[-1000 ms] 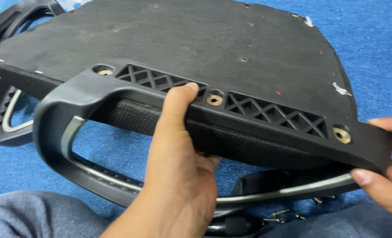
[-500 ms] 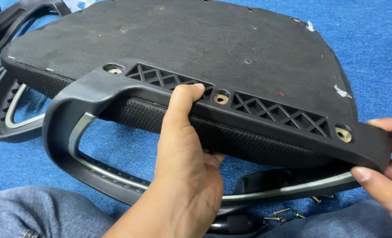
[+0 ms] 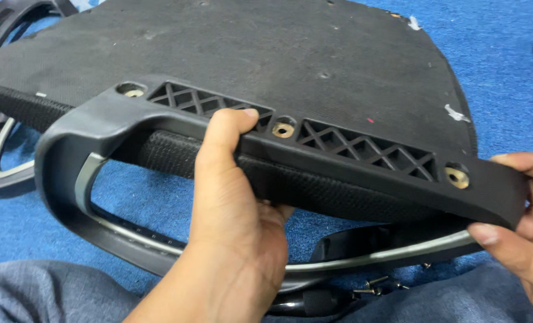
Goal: The person sits on the floor and attaches a black plastic frame to a black cushioned seat using a screwdriver and screws. They align the frame, insert screws, and tighten them to secure the parts together.
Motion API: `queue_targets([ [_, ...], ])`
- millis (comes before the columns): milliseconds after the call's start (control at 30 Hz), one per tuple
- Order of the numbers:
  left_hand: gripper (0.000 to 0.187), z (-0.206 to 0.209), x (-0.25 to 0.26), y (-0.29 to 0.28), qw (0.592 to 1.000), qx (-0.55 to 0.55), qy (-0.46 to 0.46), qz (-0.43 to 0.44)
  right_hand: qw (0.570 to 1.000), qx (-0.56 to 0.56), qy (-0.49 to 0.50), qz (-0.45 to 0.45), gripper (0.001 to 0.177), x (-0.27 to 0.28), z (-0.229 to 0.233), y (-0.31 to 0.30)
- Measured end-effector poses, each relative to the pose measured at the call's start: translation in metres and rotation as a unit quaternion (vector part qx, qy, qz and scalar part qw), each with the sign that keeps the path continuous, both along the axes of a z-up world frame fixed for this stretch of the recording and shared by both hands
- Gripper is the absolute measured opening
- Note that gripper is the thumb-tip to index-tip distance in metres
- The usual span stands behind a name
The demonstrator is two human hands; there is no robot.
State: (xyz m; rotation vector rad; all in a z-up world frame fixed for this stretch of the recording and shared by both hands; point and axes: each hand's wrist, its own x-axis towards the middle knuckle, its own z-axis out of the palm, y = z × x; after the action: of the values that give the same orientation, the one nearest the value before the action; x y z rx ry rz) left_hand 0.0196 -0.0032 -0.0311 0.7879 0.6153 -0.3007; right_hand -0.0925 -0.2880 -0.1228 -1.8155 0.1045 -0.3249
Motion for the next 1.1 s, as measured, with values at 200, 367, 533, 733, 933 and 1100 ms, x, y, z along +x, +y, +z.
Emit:
queue_targets([
  [200, 0.03, 0.0, 0.001, 0.001, 1.0, 0.021, 0.004, 0.007, 0.999, -0.02, 0.02, -0.017, 0.07, 0.003, 0.014, 0.013],
  [367, 0.035, 0.003, 0.001, -0.003, 0.999, 0.046, 0.015, 0.022, 1.0, -0.021, 0.015, -0.008, 0.072, 0.006, 0.016, 0.015],
  [533, 0.039, 0.007, 0.002, -0.005, 0.999, 0.03, -0.01, 0.036, 1.0, -0.026, 0.013, -0.001, 0.071, 0.003, 0.015, 0.014],
  [733, 0.039, 0.003, 0.002, -0.004, 0.999, 0.029, -0.029, 0.034, 0.998, -0.06, 0.025, 0.009, 0.07, 0.005, 0.019, 0.014],
  [933, 0.038, 0.001, 0.003, -0.003, 0.999, 0.004, -0.008, 0.038, 1.0, -0.022, -0.01, 0.018, 0.065, 0.005, 0.028, 0.022],
  [1100, 0.042, -0.001, 0.004, -0.004, 0.998, -0.009, -0.055, 0.01, 0.999, -0.027, -0.03, 0.02, 0.061, 0.007, 0.033, 0.027],
])
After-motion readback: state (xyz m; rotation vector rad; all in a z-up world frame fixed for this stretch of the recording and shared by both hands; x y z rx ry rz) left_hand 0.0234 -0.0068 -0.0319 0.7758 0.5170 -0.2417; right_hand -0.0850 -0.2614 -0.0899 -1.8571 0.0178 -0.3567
